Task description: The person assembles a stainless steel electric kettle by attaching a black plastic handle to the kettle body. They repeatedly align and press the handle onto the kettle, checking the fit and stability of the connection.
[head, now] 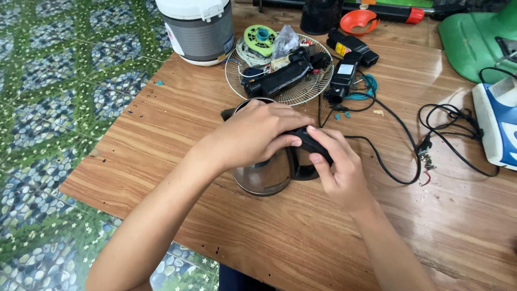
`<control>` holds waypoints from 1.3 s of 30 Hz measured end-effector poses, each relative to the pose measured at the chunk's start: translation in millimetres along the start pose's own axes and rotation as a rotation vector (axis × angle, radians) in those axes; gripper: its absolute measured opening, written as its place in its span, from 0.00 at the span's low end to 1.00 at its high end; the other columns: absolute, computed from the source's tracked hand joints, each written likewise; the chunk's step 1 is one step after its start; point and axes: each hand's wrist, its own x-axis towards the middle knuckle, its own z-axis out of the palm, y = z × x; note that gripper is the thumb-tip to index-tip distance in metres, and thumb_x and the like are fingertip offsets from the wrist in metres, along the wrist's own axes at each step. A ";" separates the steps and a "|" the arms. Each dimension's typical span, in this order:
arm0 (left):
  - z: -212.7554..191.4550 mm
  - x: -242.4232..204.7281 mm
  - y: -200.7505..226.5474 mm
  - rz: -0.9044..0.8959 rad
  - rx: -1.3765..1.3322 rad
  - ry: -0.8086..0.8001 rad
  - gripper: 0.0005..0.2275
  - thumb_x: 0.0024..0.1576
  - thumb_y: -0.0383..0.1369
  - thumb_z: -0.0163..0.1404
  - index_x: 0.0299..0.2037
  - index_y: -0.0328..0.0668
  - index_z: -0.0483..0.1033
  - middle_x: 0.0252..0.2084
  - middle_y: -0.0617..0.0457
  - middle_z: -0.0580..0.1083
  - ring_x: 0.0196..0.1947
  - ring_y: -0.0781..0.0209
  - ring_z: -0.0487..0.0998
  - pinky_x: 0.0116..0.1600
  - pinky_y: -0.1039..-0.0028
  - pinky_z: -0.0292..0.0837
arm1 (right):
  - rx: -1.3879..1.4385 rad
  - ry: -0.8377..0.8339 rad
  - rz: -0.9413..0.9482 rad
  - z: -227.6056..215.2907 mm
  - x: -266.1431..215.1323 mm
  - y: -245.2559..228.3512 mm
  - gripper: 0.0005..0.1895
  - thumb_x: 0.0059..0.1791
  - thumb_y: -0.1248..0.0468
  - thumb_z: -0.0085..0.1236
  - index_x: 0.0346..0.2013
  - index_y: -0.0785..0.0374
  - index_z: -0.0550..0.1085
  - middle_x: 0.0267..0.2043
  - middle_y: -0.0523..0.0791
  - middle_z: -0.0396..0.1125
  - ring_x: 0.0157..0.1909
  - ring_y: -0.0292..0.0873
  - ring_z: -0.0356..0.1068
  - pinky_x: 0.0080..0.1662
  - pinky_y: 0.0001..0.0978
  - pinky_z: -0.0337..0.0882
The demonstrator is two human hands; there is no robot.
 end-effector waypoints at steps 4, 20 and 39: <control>12.4 -12.4 1.7 0.042 0.038 0.133 0.17 0.66 0.41 0.44 0.64 0.50 0.69 0.59 0.49 0.76 0.61 0.46 0.76 0.58 0.52 0.71 | 0.155 -0.001 0.153 10.1 -15.4 15.5 0.33 0.55 0.66 0.50 0.70 0.76 0.49 0.49 0.55 0.67 0.39 0.46 0.72 0.47 0.43 0.73; 20.4 -6.0 2.2 0.100 0.202 0.154 0.12 0.63 0.41 0.52 0.49 0.44 0.73 0.52 0.45 0.77 0.55 0.45 0.79 0.47 0.60 0.76 | 0.174 0.009 0.186 8.1 -12.3 8.5 0.27 0.55 0.62 0.50 0.66 0.73 0.59 0.47 0.56 0.70 0.37 0.50 0.75 0.43 0.42 0.76; 16.0 -10.7 10.3 0.090 0.167 0.249 0.11 0.63 0.40 0.52 0.40 0.42 0.69 0.51 0.43 0.77 0.54 0.43 0.79 0.47 0.58 0.79 | -0.099 0.119 -0.085 6.3 -2.9 6.7 0.25 0.50 0.64 0.63 0.59 0.70 0.69 0.57 0.55 0.67 0.56 0.58 0.72 0.53 0.45 0.75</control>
